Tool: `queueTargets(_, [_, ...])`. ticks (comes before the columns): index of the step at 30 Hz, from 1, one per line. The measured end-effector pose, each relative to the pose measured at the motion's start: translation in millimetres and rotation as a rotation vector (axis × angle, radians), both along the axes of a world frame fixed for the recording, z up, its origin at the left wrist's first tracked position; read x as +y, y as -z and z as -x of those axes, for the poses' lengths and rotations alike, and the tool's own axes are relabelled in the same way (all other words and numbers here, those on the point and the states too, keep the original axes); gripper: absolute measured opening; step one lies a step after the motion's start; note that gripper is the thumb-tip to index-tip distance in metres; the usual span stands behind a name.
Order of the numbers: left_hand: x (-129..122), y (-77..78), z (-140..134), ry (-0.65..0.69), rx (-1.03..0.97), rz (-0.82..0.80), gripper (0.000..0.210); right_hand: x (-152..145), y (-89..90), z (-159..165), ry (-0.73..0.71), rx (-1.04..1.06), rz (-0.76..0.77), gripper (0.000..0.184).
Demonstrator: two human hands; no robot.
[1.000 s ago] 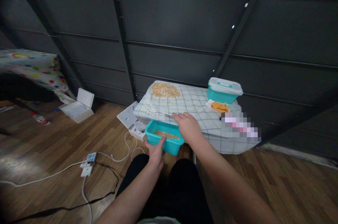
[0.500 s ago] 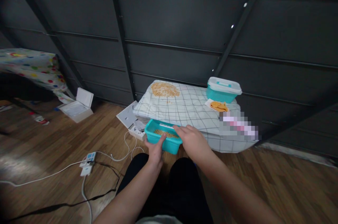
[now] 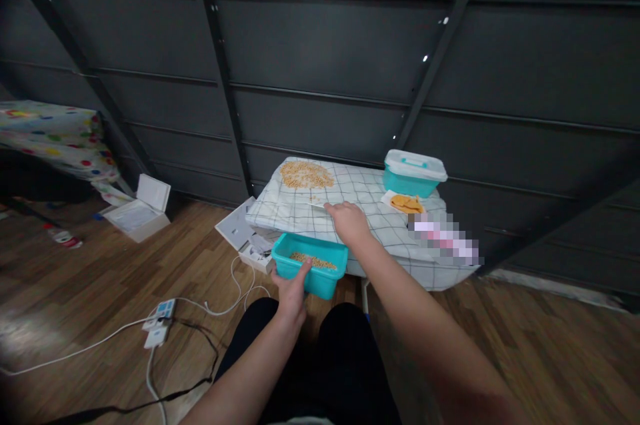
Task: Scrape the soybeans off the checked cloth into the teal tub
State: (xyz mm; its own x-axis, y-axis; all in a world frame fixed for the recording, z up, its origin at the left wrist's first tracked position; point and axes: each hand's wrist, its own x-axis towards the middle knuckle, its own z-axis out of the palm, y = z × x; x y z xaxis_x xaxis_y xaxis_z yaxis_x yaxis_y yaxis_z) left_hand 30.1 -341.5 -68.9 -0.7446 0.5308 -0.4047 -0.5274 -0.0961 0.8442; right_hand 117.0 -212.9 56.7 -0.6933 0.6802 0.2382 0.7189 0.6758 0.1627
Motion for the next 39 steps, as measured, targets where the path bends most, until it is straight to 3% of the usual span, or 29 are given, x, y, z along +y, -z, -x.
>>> queueTargets(9, [-1, -0.6, 13, -0.056, -0.014, -0.005, 0.103, -62, 17.1, -26, -0.198, 0.014, 0.045, 0.043])
queueTargets(17, [-5, -8.9, 7, -0.042, -0.015, -0.061, 0.103, -92, 11.3, -41, -0.263, 0.02, 0.061, 0.046])
queueTargets(21, [-4, -6.9, 5, -0.032, -0.049, -0.056, 0.107, -91, 5.0, -44, -0.245, 0.061, 0.082, 0.044])
queueTargets(24, [-2, -3.6, 5, -0.021, -0.029, -0.035, 0.107, -74, -2.1, -38, -0.21, 0.103, 0.058, 0.042])
queueTargets(30, [0, -5.4, 1, -0.026, -0.012, -0.022, 0.103, -29, -5.8, -11, 0.039, 0.054, -0.04, 0.049])
queueTargets(35, [-1, -6.8, 2, -0.017, -0.032, -0.023, 0.105, -36, 3.1, -10, -0.033, 0.007, 0.011, 0.048])
queueTargets(39, [-4, -7.9, 7, -0.001, -0.04, -0.01, 0.108, -56, -1.7, -24, -0.13, 0.044, 0.072, 0.044])
